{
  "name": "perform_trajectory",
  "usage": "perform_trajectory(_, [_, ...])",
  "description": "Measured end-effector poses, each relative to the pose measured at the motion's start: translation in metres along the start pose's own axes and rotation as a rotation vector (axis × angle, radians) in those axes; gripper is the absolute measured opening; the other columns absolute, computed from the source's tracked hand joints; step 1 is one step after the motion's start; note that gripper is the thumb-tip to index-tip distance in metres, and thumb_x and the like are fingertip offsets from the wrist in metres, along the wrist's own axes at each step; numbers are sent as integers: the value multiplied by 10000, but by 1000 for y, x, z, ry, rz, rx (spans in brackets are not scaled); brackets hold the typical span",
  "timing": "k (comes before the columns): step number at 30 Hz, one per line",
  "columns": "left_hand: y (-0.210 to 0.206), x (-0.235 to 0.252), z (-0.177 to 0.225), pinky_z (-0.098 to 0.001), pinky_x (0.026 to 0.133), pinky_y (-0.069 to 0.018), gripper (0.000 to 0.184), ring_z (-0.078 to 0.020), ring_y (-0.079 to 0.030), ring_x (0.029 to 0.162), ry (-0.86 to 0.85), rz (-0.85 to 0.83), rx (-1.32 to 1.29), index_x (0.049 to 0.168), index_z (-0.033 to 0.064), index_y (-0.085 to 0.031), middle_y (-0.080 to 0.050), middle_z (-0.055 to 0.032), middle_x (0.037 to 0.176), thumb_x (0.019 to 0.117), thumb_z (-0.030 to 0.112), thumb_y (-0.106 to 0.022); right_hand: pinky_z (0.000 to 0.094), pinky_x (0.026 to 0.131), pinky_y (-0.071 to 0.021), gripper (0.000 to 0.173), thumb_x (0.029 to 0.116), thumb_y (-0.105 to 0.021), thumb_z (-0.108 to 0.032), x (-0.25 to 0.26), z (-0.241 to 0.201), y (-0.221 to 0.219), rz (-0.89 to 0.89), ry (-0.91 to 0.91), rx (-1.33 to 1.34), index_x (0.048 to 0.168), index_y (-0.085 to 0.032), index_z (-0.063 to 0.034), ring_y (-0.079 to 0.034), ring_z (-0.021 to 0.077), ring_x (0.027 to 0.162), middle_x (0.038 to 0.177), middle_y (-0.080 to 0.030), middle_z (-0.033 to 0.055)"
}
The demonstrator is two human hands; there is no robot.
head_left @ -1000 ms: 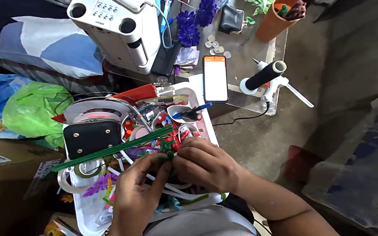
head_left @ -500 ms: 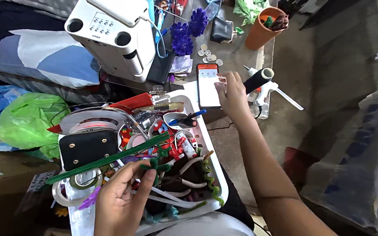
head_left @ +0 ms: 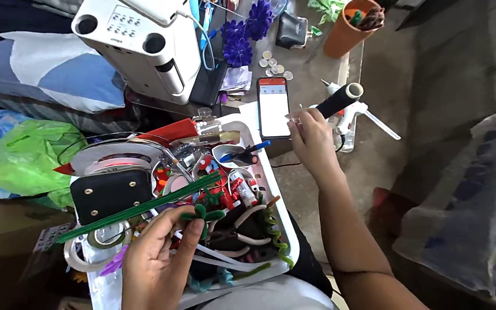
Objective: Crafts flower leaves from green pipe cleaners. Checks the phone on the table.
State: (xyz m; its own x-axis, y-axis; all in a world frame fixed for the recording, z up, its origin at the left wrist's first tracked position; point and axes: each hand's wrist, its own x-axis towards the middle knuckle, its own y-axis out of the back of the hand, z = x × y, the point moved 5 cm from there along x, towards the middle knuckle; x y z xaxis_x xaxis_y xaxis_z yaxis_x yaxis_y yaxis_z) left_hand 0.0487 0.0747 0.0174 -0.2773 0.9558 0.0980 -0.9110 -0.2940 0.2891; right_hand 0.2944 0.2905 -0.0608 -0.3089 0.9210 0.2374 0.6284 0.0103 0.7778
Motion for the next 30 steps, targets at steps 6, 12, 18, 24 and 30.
perform_trajectory(6, [2, -3, -3, -177, 798, -588, 122, 7, -683, 897, 22, -8, 10, 1107, 175, -705, -713, 145, 1011, 1005, 214, -651, 541, 1021, -499, 322, 1063, -523, -163, 13, 18, -20, -10, -13, 63, 1325, -638, -13, -582, 413, 1239, 1424, -519, 270])
perform_trajectory(12, [3, -2, -5, -171, 806, -576, 121, 14, -675, 906, 14, -21, 3, 1113, 207, -708, -711, 156, 1016, 1014, 207, -639, 543, 1038, -490, 331, 1069, -519, -175, 14, 20, -32, -7, -10, 93, 1363, -633, -74, -536, 412, 1300, 1506, -431, 265])
perform_trajectory(18, [0, 1, -2, -180, 816, -581, 131, 13, -681, 922, 19, -43, 2, 1119, 211, -705, -717, 164, 1032, 1015, 184, -629, 596, 1043, -462, 328, 1068, -523, -213, 17, 25, -38, -7, -32, 64, 1338, -654, -82, -501, 457, 1319, 1512, -422, 282])
perform_trajectory(24, [1, 0, -1, -175, 815, -577, 133, 14, -678, 916, 22, -29, -3, 1117, 214, -706, -714, 161, 1026, 1018, 180, -623, 539, 1038, -480, 340, 1073, -507, -218, 9, 17, -22, 33, -35, 88, 1321, -632, -22, -540, 420, 1271, 1482, -455, 270])
perform_trajectory(30, [-1, 0, -2, -184, 819, -589, 132, 7, -685, 922, 20, -24, 35, 1123, 194, -707, -716, 151, 1035, 1012, 227, -645, 342, 950, -562, 226, 1022, -589, -152, -33, -44, 9, 97, 128, 301, 1169, -692, -16, -624, 204, 1174, 1285, -616, 158])
